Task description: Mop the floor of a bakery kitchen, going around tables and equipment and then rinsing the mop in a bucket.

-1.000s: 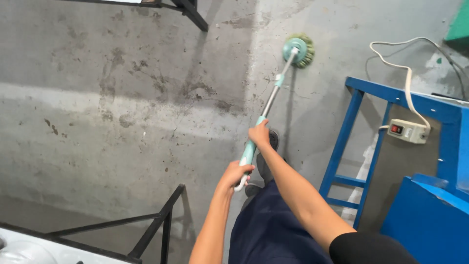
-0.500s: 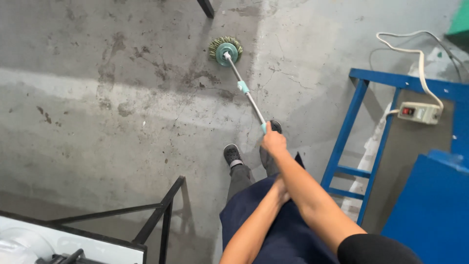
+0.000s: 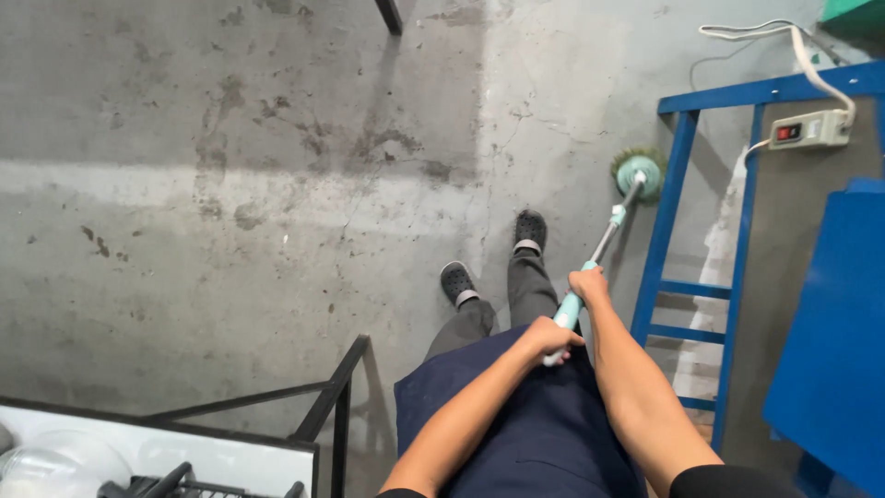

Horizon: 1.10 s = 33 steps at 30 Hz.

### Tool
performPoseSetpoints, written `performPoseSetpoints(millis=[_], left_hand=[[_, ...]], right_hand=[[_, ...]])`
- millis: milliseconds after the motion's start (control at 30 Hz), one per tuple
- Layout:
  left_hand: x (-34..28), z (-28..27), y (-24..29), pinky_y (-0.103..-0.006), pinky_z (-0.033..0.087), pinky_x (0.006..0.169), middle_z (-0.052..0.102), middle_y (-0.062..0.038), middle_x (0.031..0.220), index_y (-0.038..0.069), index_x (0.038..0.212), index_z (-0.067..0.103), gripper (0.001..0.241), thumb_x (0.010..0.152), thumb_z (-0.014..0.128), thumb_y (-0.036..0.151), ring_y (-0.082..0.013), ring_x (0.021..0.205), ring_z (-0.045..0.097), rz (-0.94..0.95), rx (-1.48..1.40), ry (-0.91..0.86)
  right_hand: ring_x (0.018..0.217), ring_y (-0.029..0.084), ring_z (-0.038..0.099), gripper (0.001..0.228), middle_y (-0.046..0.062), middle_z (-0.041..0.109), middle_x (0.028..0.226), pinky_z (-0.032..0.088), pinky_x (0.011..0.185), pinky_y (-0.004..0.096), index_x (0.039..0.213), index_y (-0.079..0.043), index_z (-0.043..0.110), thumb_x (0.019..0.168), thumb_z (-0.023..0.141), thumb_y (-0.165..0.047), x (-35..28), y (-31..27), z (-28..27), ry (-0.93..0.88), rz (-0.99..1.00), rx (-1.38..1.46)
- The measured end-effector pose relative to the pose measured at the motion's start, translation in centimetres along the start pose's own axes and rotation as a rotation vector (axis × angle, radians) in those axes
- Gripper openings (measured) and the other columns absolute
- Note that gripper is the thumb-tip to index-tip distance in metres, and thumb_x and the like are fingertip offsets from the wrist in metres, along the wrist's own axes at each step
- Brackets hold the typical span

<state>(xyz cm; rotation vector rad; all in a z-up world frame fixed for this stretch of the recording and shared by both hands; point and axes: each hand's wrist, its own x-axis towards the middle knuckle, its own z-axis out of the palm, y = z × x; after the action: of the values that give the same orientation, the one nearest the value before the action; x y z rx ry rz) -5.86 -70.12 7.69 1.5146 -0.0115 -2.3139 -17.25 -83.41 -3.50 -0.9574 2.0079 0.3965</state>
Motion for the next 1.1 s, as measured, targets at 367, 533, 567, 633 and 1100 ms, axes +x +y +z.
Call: performPoseSetpoints(millis=[367,533,567,633,1100], left_hand=[[-12.0,-11.7,-4.4,-0.0351,0.047,0.041,0.064,-0.011,0.059,-0.002,0.071,0.063,0.031,0.081,0.081,0.021,-0.0197,0.044,0.061,0.101,0.245,0.393],[-14.7,-9.3,-11.1,-0.0308,0.048,0.041,0.064,-0.008,0.066,-0.001,0.088,0.064,0.019,0.082,0.076,0.012,-0.0153,0.049,0.060,0.179,-0.203,0.450],[-15.4,-8.2,-12.2,-0.0294,0.048,0.043,0.064,-0.009,0.070,-0.001,0.094,0.063,0.021,0.084,0.075,0.012,-0.0156,0.051,0.061,0.169,-0.328,0.505],[-13.9,-5.7,-15.3,-0.0307,0.049,0.046,0.064,-0.010,0.074,-0.003,0.098,0.064,0.020,0.085,0.073,0.010,-0.0170,0.056,0.061,0.173,-0.407,0.504],[-4.0,11.2,-27.7,-0.0389,0.061,0.068,0.072,-0.014,0.094,0.001,0.107,0.065,0.013,0.101,0.065,0.012,-0.0228,0.077,0.071,0.164,-0.593,-0.128]], right_hand=[[0.086,0.042,0.072,0.082,0.037,0.072,0.102,0.058,0.081,0.045,0.143,0.018,0.022,0.080,0.065,-0.014,-4.4,-3.6,18.1,0.020,-0.334,0.024],[0.097,0.044,0.073,0.092,0.034,0.069,0.109,0.059,0.088,0.051,0.152,0.009,0.013,0.077,0.062,-0.011,-17.6,-6.8,17.1,-0.173,-0.337,-0.077],[0.102,0.046,0.068,0.102,0.033,0.066,0.111,0.055,0.091,0.051,0.153,0.006,0.008,0.074,0.070,-0.012,-17.3,-5.5,18.6,-0.150,-0.422,-0.180],[0.099,0.046,0.069,0.097,0.032,0.068,0.108,0.057,0.088,0.052,0.154,0.007,0.011,0.079,0.068,-0.013,-17.7,-2.9,20.0,-0.135,-0.522,-0.280],[0.103,0.044,0.071,0.070,0.026,0.072,0.111,0.055,0.090,0.055,0.159,-0.023,0.036,0.093,0.056,-0.015,-13.5,17.3,10.0,-0.032,-0.610,-0.493]])
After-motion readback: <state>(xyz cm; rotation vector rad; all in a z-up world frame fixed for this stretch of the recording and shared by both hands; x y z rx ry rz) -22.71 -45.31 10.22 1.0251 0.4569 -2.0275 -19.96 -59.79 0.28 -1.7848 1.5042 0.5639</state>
